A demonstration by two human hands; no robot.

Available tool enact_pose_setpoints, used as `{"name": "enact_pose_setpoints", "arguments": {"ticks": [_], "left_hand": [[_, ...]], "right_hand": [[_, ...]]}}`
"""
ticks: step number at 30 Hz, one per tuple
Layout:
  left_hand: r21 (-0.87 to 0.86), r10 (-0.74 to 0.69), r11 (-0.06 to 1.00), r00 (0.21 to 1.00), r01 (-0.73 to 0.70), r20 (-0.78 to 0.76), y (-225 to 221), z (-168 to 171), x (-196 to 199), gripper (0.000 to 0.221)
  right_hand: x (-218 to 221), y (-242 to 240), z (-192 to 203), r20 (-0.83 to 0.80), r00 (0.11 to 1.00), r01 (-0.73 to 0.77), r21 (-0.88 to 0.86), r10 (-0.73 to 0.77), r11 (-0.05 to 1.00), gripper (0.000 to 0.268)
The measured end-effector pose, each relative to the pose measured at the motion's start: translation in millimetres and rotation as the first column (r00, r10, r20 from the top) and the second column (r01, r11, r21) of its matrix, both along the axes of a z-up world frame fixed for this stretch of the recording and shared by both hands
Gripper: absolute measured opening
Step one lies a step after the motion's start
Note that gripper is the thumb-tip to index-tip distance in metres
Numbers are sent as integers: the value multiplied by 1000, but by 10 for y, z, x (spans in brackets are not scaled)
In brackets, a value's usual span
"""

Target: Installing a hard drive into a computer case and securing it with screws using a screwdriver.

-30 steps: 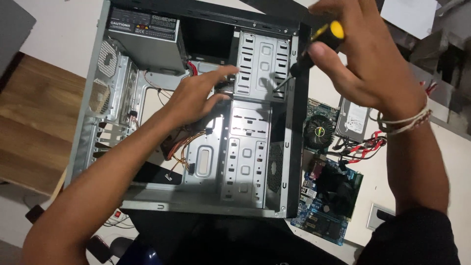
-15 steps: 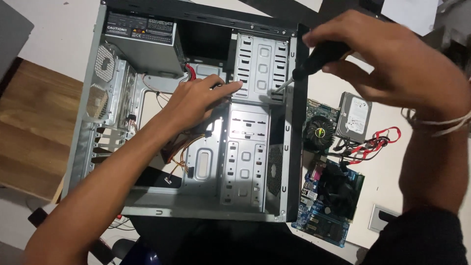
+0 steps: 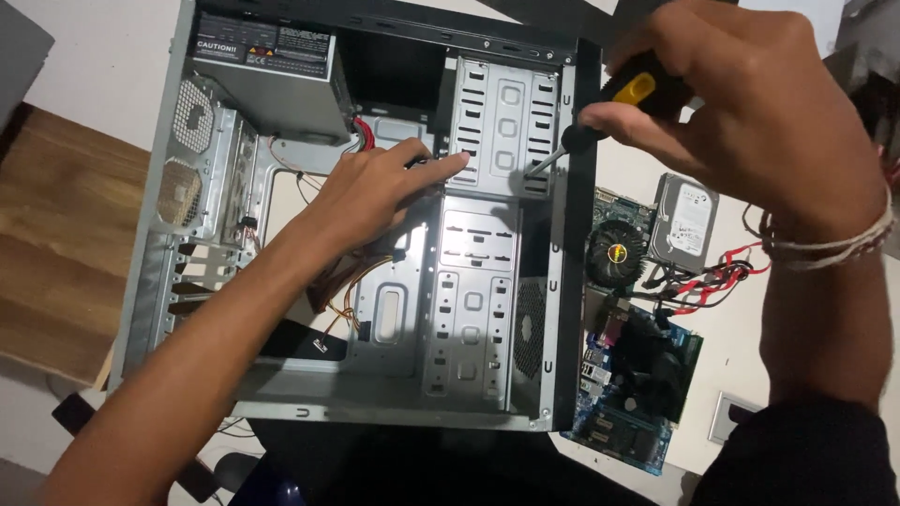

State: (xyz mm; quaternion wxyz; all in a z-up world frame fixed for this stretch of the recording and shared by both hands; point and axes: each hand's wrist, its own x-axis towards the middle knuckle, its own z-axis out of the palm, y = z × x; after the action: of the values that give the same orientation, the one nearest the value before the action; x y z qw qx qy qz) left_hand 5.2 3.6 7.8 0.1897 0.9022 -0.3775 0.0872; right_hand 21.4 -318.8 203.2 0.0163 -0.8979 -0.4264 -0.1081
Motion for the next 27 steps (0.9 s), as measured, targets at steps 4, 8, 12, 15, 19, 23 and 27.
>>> {"name": "enact_pose_setpoints", "arguments": {"ticks": [4, 8, 12, 15, 19, 23, 27], "left_hand": [[49, 19, 999, 1000, -18, -15, 8, 4, -1, 80], [16, -2, 1000, 1000, 2, 19, 19, -6, -1, 75], [-3, 21, 1000, 999, -21, -49, -7, 73, 2, 65], [20, 16, 1000, 995, -14, -94, 1, 32, 25, 73], [20, 20, 1000, 997, -19, -76, -8, 59, 5, 73], [-42, 11, 999, 998, -14, -67, -11, 111, 9, 60], [-42, -15, 999, 1000, 13, -24, 17, 132, -2, 58]], "right_hand": [[-34, 8, -42, -9, 1000, -3, 57, 3, 998, 37], [-58, -15, -86, -31, 1000, 0, 130, 4, 992, 37], [-51, 4, -56, -8, 1000, -4, 94, 5, 996, 43], [-86, 112, -43, -20, 999, -33, 41, 34, 999, 43], [-56, 147, -146, -43, 999, -15, 60, 18, 998, 37], [-145, 180, -135, -136, 989, -20, 247, 55, 969, 28], [-57, 47, -429, 17, 999, -54, 320, 51, 946, 26]]}}
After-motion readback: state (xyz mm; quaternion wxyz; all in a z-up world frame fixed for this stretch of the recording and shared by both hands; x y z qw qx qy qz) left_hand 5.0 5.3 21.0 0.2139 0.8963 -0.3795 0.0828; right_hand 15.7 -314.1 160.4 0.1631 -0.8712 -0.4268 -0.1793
